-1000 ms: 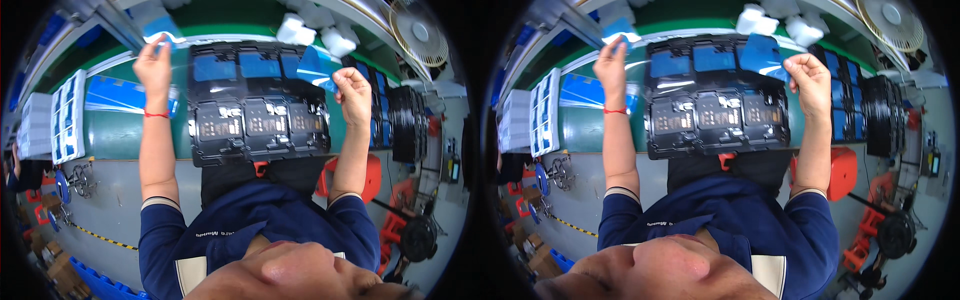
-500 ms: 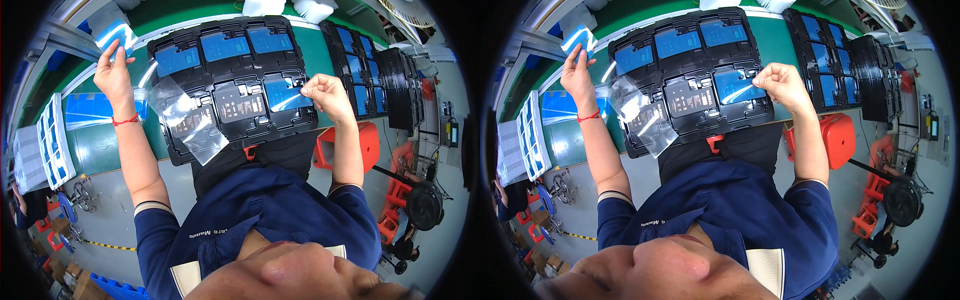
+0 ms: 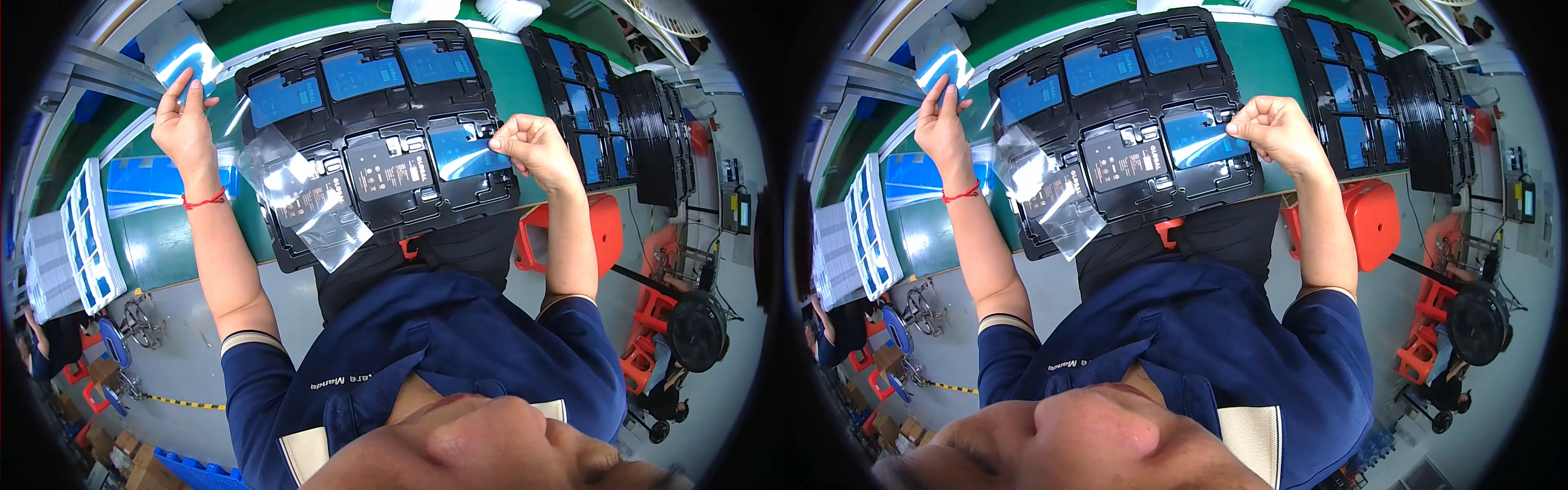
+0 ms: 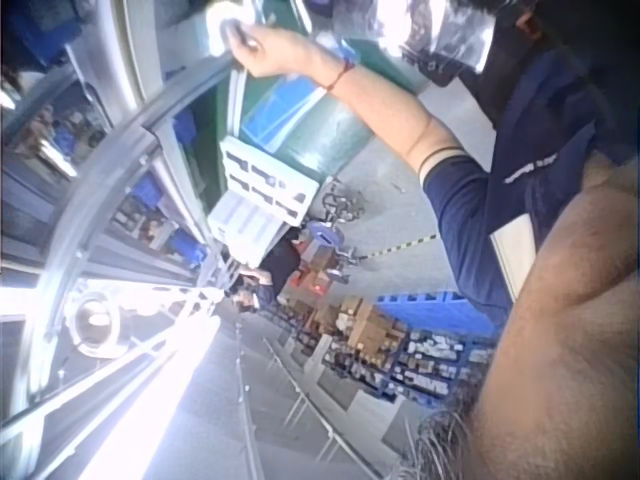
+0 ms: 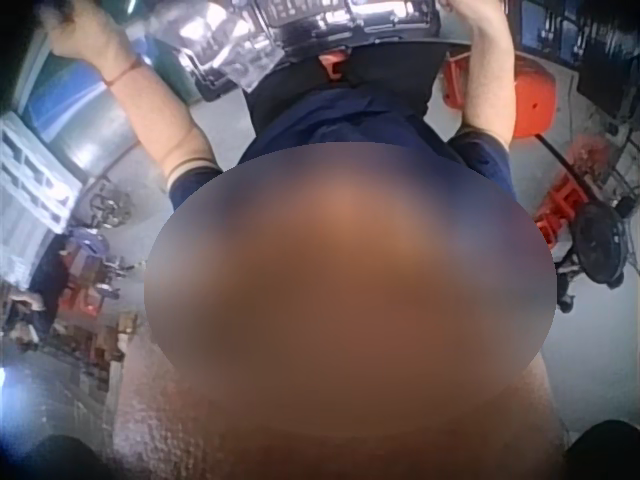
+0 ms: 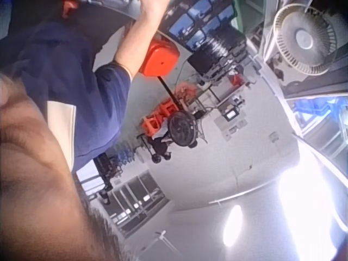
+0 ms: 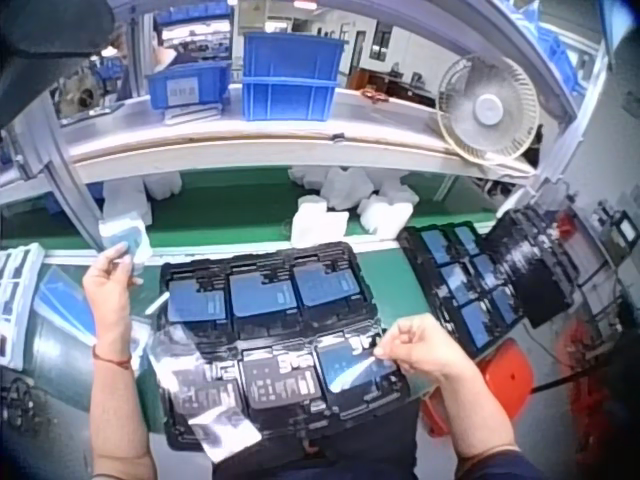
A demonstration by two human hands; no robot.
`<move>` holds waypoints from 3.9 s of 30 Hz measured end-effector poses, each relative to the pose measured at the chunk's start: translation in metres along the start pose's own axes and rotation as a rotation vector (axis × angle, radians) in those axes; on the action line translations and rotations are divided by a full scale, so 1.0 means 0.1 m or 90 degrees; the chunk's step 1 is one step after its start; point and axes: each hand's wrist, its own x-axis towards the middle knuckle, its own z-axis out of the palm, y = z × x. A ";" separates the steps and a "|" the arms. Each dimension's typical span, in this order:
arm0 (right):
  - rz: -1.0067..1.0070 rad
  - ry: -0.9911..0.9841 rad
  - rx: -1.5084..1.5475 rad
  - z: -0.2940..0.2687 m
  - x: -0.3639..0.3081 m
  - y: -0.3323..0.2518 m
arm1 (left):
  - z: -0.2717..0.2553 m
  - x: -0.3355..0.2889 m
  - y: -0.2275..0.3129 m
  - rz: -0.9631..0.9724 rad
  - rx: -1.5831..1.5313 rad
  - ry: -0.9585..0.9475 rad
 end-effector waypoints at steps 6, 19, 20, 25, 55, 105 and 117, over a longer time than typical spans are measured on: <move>0.004 0.000 -0.014 0.01 -0.02 -0.04 | -0.01 0.00 0.01 -0.002 0.012 -0.003; -0.006 0.044 -0.140 0.13 -0.08 -0.18 | -0.01 0.02 0.00 0.005 -0.004 -0.004; -0.015 0.047 -0.146 0.13 -0.08 -0.17 | -0.01 0.02 0.00 0.007 -0.004 -0.005; -0.072 0.089 -0.270 0.15 -0.06 -0.07 | 0.00 0.00 0.01 0.003 -0.005 -0.008; -0.790 0.099 -0.335 1.63 0.88 -0.70 | 0.28 -0.49 0.33 -0.115 -0.289 -0.518; -0.279 -0.209 0.169 1.38 0.93 -0.69 | 0.03 -0.22 0.20 -0.281 -0.189 -0.506; -0.287 -0.066 0.083 1.06 0.71 -0.81 | 0.00 -0.13 0.14 -0.246 -0.141 -0.501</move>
